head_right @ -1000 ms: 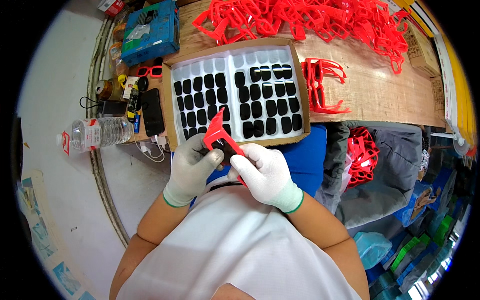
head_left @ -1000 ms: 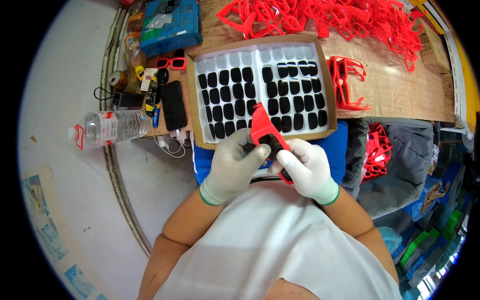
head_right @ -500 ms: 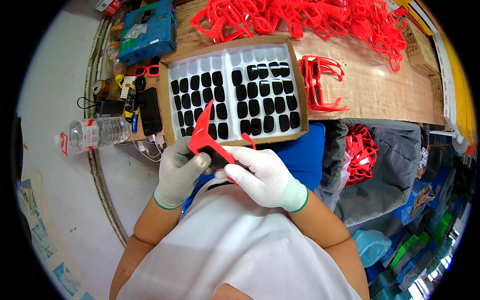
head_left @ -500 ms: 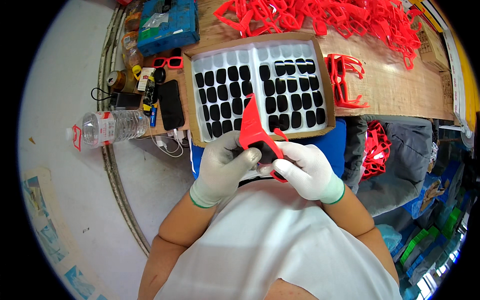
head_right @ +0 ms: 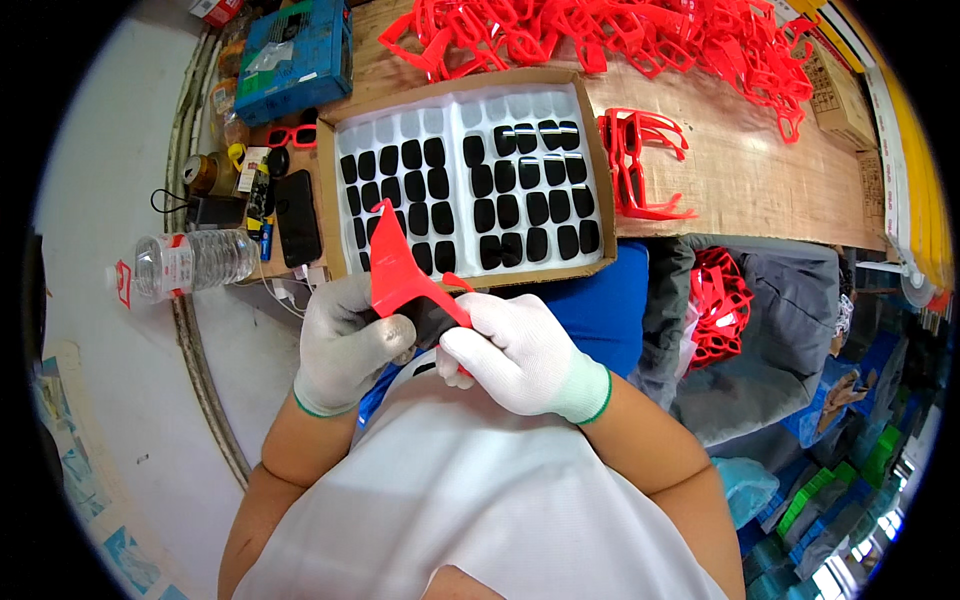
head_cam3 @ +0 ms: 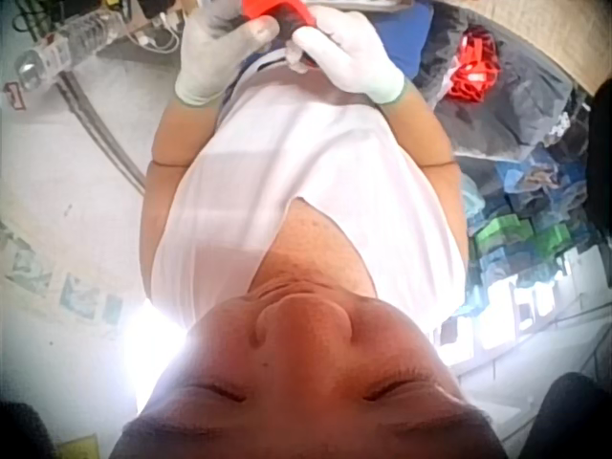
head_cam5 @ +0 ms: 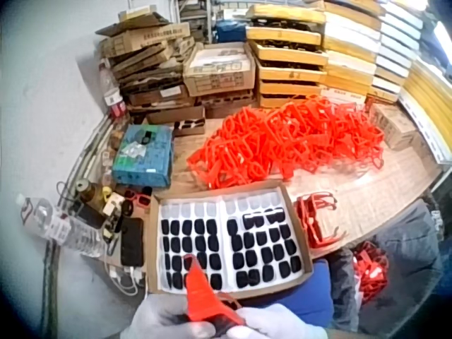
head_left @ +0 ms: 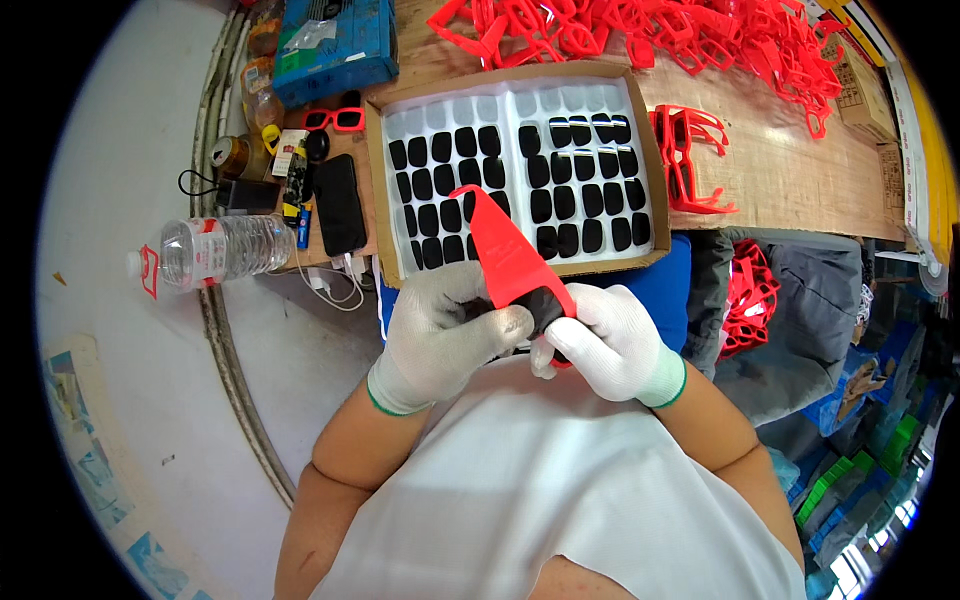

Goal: The person repeatedly picks up red plastic frames and black lenses from a tray. They insert each lens into the frame by hand, then place the assembled unit on the table. The process is repeated for multiple units throughout the clip.

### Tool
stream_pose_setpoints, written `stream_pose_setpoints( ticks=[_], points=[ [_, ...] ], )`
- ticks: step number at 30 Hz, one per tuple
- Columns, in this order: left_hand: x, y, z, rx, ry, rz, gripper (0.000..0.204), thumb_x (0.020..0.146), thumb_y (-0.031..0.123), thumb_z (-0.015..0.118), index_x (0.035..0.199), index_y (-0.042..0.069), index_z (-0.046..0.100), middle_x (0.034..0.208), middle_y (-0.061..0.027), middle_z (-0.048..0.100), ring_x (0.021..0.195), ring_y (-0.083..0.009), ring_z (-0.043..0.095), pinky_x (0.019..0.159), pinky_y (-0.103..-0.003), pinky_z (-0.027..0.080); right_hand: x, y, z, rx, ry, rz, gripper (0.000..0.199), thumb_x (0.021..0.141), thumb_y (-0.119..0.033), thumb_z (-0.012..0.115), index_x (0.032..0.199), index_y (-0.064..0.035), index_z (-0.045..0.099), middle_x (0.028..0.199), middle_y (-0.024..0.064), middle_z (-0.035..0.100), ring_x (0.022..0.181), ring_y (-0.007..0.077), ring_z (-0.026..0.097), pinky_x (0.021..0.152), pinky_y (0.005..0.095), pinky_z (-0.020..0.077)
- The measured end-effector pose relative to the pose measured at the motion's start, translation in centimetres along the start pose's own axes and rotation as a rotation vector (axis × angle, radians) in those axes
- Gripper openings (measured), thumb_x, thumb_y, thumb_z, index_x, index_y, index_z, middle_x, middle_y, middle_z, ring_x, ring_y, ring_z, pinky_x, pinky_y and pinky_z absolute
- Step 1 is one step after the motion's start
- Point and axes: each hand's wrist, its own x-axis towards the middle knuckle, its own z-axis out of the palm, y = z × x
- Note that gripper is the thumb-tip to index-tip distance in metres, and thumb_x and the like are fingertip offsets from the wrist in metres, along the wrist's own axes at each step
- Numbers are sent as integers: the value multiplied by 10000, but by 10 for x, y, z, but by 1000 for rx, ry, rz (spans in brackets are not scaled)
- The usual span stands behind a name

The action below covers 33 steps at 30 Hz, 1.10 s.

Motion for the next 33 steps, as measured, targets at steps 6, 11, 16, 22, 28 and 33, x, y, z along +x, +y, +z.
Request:
stream_pose_setpoints(
  ticks=[6,11,16,22,28,33],
  points=[
    [0,-5,-2,-90,2,-7,190,926,40,626,1086,-57,654,922,-57,681,809,-97,628,719,-263,526,6,6,-1,84,-7,-17,213,991,-111,502,818,-28,593,658,47,624,591,118,589,600,279,494],
    [4,-17,5,114,183,38,190,951,47,592,1117,-44,619,938,-70,682,838,-103,639,754,-265,527,5,-2,14,178,185,139,170,969,-119,559,909,14,647,657,47,628,592,102,590,596,266,496],
    [6,-35,9,368,317,114,165,944,110,607,1031,-28,633,833,-72,677,718,-91,600,641,-286,490,9,-11,22,-55,299,211,178,960,-139,585,953,20,665,633,57,643,566,123,632,577,273,509],
    [12,-45,17,574,475,259,161,938,137,618,988,-15,640,757,-97,649,636,-149,601,598,-298,478,15,-1,26,-153,367,103,190,961,-154,592,873,6,645,593,73,622,524,179,630,551,301,502],
    [13,-42,12,552,500,227,172,951,145,613,1006,-17,636,775,-77,641,653,-123,584,611,-291,477,23,8,25,-291,348,79,217,968,-167,591,833,-1,626,593,77,613,507,195,607,543,315,496],
    [5,-38,0,315,394,160,168,973,131,579,1032,-20,624,800,-25,625,702,-71,541,638,-260,460,24,0,18,-97,226,88,197,975,-159,564,880,2,625,631,81,636,538,192,621,561,318,507]
  ],
)
